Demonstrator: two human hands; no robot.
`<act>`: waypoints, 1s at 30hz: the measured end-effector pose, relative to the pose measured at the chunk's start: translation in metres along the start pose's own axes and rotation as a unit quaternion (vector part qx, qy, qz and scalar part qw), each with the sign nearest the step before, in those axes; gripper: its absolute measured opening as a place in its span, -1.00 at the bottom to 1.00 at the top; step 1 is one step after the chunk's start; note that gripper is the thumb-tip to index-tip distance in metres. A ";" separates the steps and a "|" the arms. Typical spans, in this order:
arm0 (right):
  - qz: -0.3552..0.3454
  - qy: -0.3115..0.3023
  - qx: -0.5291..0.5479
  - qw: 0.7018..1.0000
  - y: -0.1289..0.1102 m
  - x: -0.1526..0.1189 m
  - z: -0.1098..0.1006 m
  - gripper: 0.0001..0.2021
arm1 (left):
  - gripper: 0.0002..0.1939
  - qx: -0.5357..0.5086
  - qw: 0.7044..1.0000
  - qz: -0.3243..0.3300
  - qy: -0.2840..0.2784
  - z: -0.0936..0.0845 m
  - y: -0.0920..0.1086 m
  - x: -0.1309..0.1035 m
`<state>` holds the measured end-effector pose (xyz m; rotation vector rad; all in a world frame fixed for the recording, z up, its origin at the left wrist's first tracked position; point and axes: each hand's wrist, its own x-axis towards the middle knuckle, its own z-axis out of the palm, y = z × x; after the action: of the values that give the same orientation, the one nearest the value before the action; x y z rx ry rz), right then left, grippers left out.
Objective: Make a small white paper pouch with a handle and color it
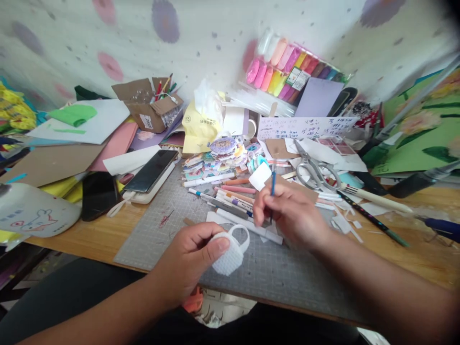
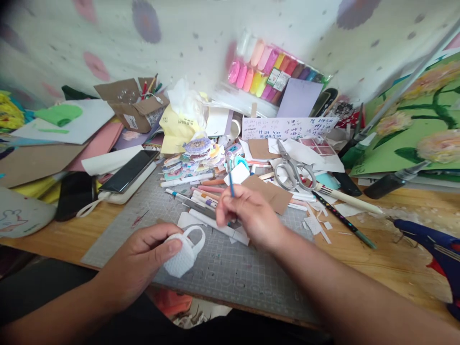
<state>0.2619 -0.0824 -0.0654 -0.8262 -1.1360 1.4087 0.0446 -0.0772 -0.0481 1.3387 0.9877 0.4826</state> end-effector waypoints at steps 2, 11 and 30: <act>0.059 -0.025 -0.018 0.998 0.006 -0.003 0.007 -0.80 | -0.77 0.044 0.998 0.005 0.035 0.001 0.003 0.000; 0.214 -0.036 -0.028 0.976 0.001 -0.007 0.019 -0.69 | -0.80 0.217 0.970 0.070 0.079 0.008 0.000 0.004; 0.150 0.026 0.041 0.987 0.008 -0.008 0.025 -0.69 | -0.81 -0.072 0.990 0.060 0.106 0.009 -0.009 0.009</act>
<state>0.2373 -0.0941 -0.0660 -0.9990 -0.9334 1.6589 0.0544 -0.0771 -0.0599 1.2382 1.0290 0.7870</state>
